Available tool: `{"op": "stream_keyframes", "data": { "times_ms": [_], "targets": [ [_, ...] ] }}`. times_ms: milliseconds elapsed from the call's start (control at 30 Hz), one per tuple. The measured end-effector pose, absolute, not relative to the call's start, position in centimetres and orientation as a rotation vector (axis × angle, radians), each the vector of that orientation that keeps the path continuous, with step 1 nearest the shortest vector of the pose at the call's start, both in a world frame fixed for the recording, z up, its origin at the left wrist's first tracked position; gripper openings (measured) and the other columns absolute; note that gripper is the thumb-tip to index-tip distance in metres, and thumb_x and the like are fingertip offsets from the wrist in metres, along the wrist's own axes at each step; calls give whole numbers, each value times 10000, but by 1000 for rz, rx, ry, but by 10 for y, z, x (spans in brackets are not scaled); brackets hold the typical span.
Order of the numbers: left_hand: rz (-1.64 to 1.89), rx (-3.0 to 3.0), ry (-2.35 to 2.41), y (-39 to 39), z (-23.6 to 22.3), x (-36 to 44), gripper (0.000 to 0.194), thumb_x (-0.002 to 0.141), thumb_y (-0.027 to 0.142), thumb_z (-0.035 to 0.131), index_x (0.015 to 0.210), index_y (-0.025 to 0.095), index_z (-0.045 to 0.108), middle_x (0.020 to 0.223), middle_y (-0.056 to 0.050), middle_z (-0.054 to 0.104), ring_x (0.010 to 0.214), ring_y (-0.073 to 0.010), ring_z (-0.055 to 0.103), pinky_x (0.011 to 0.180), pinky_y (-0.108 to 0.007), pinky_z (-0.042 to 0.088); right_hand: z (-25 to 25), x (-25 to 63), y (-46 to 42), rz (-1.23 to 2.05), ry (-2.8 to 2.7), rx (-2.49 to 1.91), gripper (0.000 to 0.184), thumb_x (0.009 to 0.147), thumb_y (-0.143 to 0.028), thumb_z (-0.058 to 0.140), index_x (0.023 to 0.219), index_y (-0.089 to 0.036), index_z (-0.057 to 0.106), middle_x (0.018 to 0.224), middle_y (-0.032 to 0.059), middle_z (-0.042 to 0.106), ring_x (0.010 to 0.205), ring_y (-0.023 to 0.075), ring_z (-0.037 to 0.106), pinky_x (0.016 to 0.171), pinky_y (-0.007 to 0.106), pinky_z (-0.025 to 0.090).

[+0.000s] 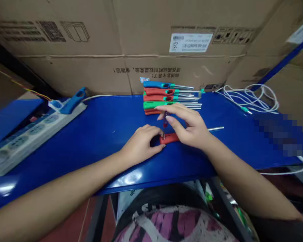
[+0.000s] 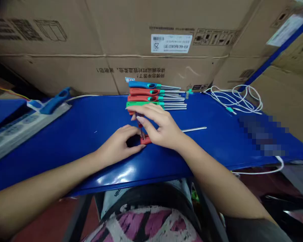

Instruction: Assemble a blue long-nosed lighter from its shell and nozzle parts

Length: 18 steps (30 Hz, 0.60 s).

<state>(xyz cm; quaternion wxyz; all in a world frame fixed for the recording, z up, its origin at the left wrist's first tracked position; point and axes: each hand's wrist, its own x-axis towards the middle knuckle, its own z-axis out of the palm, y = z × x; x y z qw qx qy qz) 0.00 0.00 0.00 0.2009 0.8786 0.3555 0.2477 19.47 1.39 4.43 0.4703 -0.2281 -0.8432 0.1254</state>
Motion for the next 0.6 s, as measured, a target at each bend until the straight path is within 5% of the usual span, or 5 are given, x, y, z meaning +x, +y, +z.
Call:
{"op": "stream_keyframes", "data": {
  "times_ms": [167, 367, 600],
  "targets": [
    [712, 2452, 994, 1, -1, -2, 181, 869, 262, 727, 1009, 208, 624, 1025, -10, 715, 983, -233, 616, 918, -390, 470, 41, 201, 18, -6, -2044, -612, 191, 912, -288, 695, 1096, -238, 703, 954, 33, 760, 841, 199, 686, 866, 392, 510],
    [708, 2449, 1006, 1, -2, -2, 181, 869, 279, 733, 992, 210, 621, 1025, -10, 714, 1002, -240, 613, 911, -389, 470, 45, 198, 13, 217, -2085, -584, 306, 995, -165, 496, 1256, -207, 650, 1087, 70, 749, 1013, 194, 686, 935, 384, 519],
    [713, 2441, 989, 1, -1, -2, 167, 873, 263, 728, 986, 210, 618, 1023, -4, 713, 992, -230, 614, 915, -387, 468, 41, 201, 18, 8, -2039, -617, 202, 931, -233, 655, 1130, -222, 686, 969, 44, 754, 868, 197, 675, 862, 383, 534]
  ]
}}
